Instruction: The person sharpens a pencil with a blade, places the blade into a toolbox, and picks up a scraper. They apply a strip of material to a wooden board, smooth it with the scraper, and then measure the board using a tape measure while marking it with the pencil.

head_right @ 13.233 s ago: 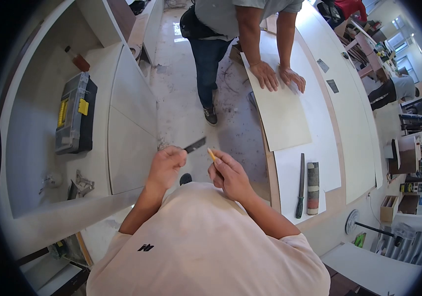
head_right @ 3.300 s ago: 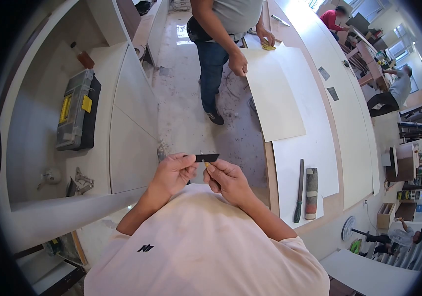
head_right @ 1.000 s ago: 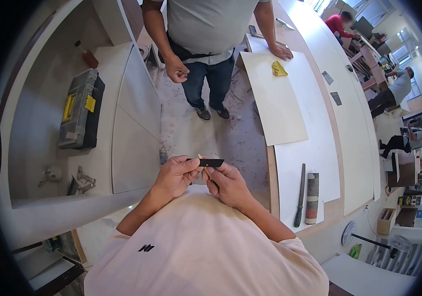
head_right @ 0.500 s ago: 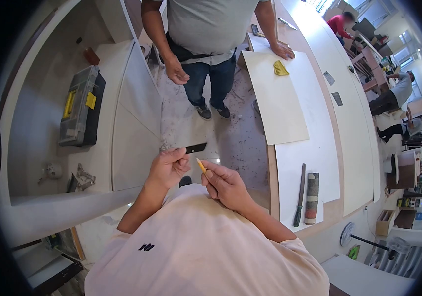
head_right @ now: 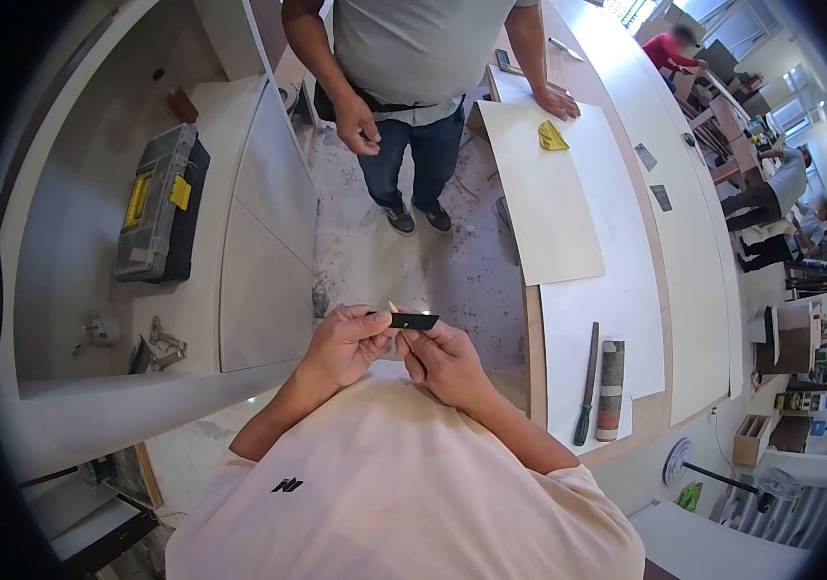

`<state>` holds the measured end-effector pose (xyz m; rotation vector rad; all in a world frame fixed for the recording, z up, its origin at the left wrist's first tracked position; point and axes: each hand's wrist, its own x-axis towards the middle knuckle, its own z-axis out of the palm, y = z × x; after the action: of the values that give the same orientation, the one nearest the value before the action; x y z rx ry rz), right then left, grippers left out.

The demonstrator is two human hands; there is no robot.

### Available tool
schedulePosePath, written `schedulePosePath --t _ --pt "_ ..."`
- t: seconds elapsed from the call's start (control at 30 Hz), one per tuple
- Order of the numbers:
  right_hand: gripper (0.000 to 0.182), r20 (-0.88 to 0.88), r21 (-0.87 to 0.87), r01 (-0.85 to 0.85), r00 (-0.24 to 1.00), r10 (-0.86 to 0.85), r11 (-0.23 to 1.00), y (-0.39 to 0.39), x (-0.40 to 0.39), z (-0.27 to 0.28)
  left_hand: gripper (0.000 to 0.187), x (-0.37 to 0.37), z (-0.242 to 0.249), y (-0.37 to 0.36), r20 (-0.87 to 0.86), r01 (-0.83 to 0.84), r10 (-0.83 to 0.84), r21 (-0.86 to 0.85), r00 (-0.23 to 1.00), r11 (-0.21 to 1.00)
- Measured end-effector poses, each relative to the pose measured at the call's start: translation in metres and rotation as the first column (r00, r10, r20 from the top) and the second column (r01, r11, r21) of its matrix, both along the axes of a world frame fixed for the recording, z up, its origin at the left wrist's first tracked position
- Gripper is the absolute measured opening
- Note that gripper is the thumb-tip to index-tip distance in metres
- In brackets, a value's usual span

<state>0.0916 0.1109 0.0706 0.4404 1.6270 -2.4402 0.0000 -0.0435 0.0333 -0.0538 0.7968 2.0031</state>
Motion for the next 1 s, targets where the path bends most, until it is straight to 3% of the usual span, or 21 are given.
schedulePosePath --t 0.27,0.6,1.0 --pt "0.028 0.009 -0.001 0.003 1.0 -0.003 1.0 -0.001 0.003 -0.005 0.015 0.002 -0.004 0.002 0.015 -0.057 0.058 -0.037 0.998 0.998" --pt "0.031 -0.002 -0.009 0.012 1.0 -0.012 1.0 -0.002 0.003 -0.005 0.025 0.0 -0.005 0.0 -0.005 0.002 -0.002 0.007 1.0 1.0" --pt "0.03 -0.036 0.081 -0.046 0.998 0.049 0.996 0.004 0.006 -0.015 0.015 0.002 -0.009 -0.001 -0.029 -0.071 0.07 -0.049 0.997 0.996"
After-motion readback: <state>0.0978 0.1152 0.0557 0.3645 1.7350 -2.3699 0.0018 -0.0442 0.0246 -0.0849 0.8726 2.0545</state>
